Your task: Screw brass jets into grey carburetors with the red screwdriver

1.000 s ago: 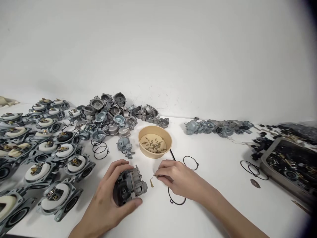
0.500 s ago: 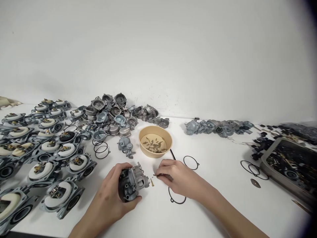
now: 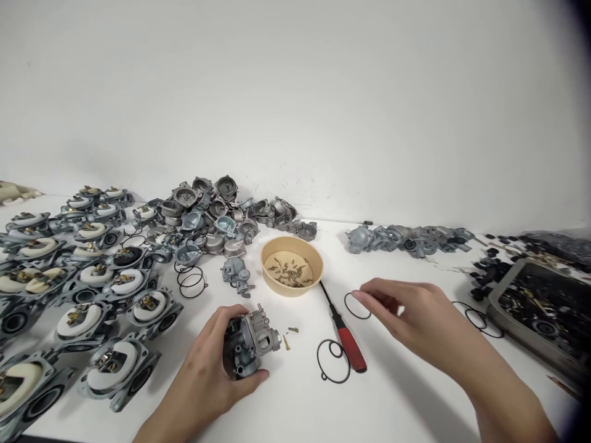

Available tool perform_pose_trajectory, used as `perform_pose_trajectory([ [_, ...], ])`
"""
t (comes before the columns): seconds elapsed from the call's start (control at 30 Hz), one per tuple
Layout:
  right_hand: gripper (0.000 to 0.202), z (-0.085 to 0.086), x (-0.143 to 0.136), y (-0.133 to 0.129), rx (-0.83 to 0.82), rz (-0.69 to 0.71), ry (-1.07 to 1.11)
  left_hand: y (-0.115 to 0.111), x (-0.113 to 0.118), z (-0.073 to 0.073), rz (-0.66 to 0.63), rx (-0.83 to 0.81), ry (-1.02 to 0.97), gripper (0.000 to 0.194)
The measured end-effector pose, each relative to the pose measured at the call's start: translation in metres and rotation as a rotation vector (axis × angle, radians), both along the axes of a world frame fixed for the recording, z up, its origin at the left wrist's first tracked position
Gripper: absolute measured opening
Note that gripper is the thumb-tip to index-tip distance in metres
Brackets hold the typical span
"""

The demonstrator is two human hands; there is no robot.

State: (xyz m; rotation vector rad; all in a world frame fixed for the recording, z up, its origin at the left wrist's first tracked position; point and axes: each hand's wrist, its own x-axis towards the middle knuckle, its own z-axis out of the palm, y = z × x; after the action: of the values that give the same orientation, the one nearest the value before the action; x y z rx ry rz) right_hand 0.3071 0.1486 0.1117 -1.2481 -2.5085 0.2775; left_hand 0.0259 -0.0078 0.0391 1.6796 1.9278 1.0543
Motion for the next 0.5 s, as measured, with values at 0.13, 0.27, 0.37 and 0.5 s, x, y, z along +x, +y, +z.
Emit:
perform_pose_trajectory([
  [0.13,0.03,-0.033,-0.002,-0.028,0.002,-0.097,-0.12,0.002,-0.003,-0.005,-0.103,0.052,0.032,0.071],
  [0.27,0.018,-0.065,-0.008,-0.038,0.024,-0.178,-0.184,0.001,-0.006,-0.005,-0.139,0.064,0.051,0.075],
  [0.37,0.015,-0.053,0.01,-0.028,-0.005,-0.203,-0.113,-0.003,-0.006,0.001,-0.126,0.052,0.013,0.076],
  [0.5,0.021,-0.002,0.057,-0.003,-0.086,-0.183,0.182,-0.004,-0.005,0.011,-0.133,0.008,-0.039,0.054],
])
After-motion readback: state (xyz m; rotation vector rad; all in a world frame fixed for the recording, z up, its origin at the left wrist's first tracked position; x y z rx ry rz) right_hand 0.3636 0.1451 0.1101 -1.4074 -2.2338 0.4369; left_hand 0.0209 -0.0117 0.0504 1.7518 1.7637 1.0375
